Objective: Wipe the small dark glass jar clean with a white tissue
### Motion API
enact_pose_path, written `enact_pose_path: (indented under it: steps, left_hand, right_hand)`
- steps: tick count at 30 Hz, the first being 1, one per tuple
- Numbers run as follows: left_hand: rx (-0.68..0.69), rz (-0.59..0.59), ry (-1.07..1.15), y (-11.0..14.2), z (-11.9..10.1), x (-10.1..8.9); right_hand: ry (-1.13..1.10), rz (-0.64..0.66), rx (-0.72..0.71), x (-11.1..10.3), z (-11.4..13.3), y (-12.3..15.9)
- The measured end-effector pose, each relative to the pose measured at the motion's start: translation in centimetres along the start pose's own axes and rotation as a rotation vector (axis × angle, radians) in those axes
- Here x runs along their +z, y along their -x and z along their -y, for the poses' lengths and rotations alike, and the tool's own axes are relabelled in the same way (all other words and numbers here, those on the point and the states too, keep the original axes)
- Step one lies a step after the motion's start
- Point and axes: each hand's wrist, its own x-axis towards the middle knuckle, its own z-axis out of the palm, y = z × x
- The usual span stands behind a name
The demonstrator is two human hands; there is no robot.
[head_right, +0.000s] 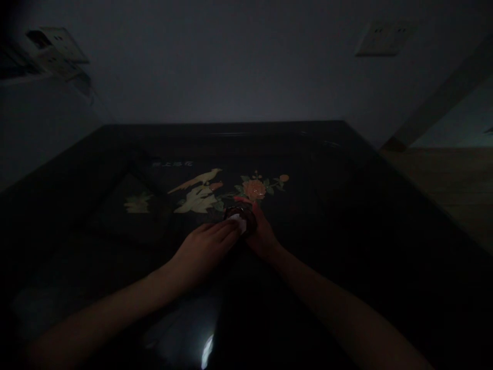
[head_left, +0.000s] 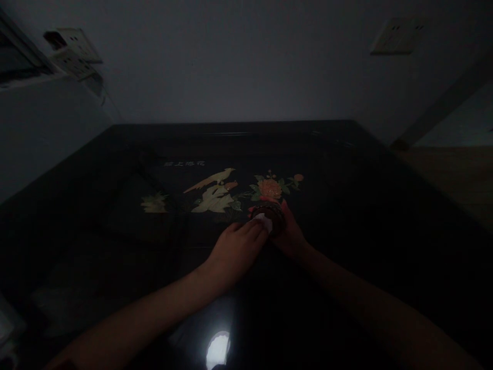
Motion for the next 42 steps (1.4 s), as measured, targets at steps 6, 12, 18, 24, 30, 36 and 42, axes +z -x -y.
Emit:
enact_pose_path:
  steps: [6, 12, 18, 24, 30, 36, 42]
  left_hand:
    - [0.031, -0.003, -0.007, -0.1, 0.4, 0.2]
    - [-0.044, -0.062, 0.294, -0.1, -0.6, 0.9]
    - [-0.183, -0.11, 0.802, -0.2, -1.4, 0.7]
    - [-0.236, -0.169, 1.071, -0.2, -1.7, 0.4]
    - [-0.168, -0.097, 0.757, -0.1, -1.3, 0.4]
    - [-0.078, 0.031, 0.295, -0.1, -0.9, 0.2]
    - [0.028, 0.02, 0.027, -0.1, 0.5, 0.3]
  right_hand:
    - [-0.021, -0.015, -0.012, 0.0, 0.0, 0.0]
    - [0.019, -0.066, -0.021, 0.1, -0.1, 0.0]
    - [0.093, -0.087, -0.067, 0.8, 0.1, 0.5]
    - [0.122, -0.093, -0.091, 1.3, 0.2, 0.7]
    - [0.089, -0.112, -0.08, 1.0, 0.0, 0.5]
    - [0.038, -0.111, -0.027, 0.4, 0.0, 0.1]
    - [-0.004, -0.081, -0.008, 0.2, 0.1, -0.1]
